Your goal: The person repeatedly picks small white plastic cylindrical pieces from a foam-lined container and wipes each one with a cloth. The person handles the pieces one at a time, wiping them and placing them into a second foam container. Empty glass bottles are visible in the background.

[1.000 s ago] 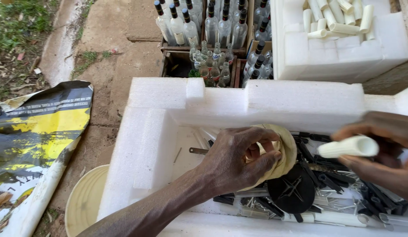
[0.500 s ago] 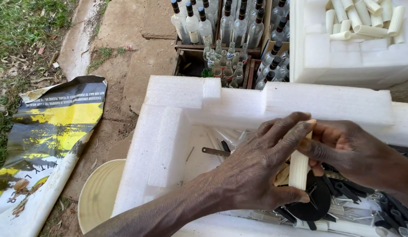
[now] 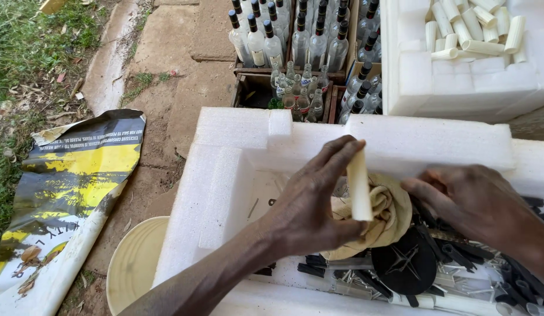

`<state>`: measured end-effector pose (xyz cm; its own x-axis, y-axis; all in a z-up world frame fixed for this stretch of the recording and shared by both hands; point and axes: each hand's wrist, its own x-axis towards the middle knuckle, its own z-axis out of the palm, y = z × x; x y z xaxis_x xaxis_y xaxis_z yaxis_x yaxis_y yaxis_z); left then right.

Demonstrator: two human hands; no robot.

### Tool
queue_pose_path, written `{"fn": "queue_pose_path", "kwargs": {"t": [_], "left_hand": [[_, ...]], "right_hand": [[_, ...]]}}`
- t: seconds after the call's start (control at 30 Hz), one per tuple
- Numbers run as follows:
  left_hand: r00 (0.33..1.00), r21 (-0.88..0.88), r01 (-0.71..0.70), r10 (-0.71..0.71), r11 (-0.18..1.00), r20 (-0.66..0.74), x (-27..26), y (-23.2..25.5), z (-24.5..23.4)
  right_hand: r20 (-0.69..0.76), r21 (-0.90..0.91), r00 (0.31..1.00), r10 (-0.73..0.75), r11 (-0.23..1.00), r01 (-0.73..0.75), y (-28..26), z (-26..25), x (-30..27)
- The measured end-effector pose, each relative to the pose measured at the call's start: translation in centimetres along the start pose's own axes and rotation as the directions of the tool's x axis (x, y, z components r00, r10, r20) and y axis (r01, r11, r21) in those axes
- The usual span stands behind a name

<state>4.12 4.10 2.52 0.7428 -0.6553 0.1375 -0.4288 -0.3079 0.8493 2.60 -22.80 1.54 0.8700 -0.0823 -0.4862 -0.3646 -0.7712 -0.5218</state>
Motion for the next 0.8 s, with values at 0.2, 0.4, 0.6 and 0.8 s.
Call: {"fn": "queue_pose_path", "kwargs": {"t": [0.2, 0.4, 0.6, 0.8], "left_hand": [[0.998, -0.123, 0.065, -0.065, 0.99, 0.01, 0.0, -0.1, 0.1], [0.999, -0.05, 0.014, -0.016, 0.999, -0.033, -0.2, -0.9, 0.8], [0.998, -0.082, 0.07, -0.07, 0.994, 0.009, -0.2, 0.2, 0.8], [0.993, -0.067, -0.064, 0.056, 0.996, -0.107, -0.2, 0.2, 2.8]], "right_hand": [[0.126, -0.437, 0.983, 0.132, 0.897, -0.065, 1.7, 1.5, 0.2], [0.127, 0.444, 0.979, -0.159, 0.892, 0.087, 6.6, -2.2, 0.8], [-0.146, 0.836, 0.975, -0.167, 0.506, 0.211, 13.4, -3.5, 1.2], [-0.053, 0.588, 0.943, -0.328, 0.753, 0.294, 1.3, 2.9, -3.6]]}}
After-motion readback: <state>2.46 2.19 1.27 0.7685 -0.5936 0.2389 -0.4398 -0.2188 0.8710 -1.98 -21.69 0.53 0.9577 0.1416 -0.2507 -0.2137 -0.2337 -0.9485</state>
